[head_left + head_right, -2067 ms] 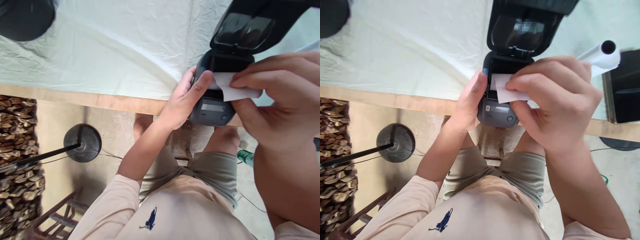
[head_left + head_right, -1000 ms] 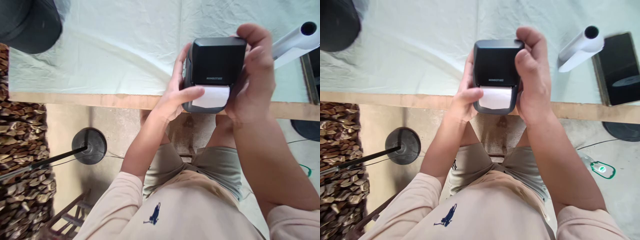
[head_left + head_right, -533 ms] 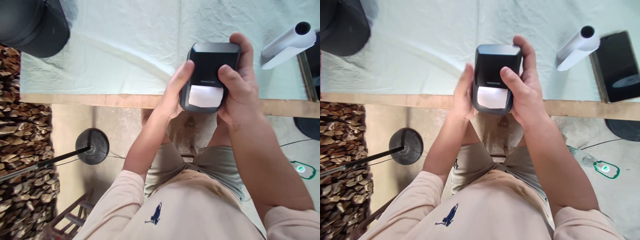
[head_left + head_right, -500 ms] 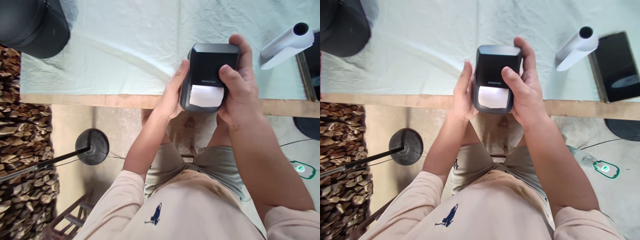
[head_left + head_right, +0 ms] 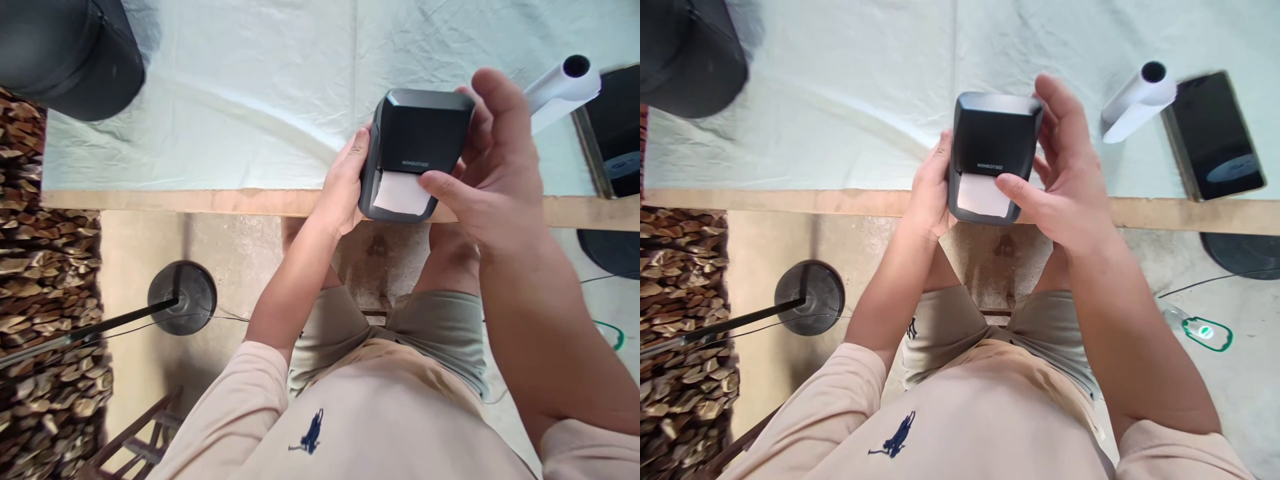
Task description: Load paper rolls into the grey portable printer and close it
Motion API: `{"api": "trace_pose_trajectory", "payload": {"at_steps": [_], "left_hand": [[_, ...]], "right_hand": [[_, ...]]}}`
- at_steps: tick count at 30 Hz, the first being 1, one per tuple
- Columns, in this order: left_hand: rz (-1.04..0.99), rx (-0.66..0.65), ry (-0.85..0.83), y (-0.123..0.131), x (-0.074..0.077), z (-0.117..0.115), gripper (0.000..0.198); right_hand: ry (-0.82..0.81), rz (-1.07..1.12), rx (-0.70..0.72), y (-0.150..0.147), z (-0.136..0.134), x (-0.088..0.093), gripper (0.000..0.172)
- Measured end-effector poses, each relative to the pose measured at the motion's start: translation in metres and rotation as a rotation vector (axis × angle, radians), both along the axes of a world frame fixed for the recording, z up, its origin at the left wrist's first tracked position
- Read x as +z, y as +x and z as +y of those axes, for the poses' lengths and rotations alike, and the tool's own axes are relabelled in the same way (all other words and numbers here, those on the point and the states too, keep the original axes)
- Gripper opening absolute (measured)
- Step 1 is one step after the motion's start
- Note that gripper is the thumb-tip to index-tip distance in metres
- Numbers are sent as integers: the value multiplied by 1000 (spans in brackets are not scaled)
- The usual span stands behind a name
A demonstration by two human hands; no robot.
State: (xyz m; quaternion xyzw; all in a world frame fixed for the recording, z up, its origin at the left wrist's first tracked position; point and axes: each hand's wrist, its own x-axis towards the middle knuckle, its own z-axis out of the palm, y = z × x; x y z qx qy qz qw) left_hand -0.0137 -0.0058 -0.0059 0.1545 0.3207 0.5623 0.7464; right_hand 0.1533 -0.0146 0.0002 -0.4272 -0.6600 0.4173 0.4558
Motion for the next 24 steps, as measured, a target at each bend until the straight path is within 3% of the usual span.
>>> {"api": "trace_pose_trajectory", "payload": {"at_steps": [2,6,10,12,14,16,18,21,24], "left_hand": [[-30,-51,20,-1,2,-1,31],[-67,-169,75,-4,5,-5,23],[35,-141,88,-5,3,-6,20],[68,-146,128,-5,2,-6,22],[106,-158,173,-4,3,-6,21],[111,-170,143,-4,6,-7,20],[59,-174,8,-4,12,-7,26],[-17,-166,-165,-4,18,-6,38],[-18,-167,-153,-4,17,-5,39]], "right_hand": [[71,-116,-135,1,1,10,73],[297,-134,-330,-8,9,30,33],[286,-57,-333,-16,16,44,25],[315,-225,-271,-16,17,50,18],[281,-577,-193,-14,19,57,10],[165,-976,-127,-14,24,63,17],[65,-1203,-78,-17,30,68,23],[15,-1257,-42,-23,38,72,25],[11,-1238,-42,-21,35,77,30]]}}
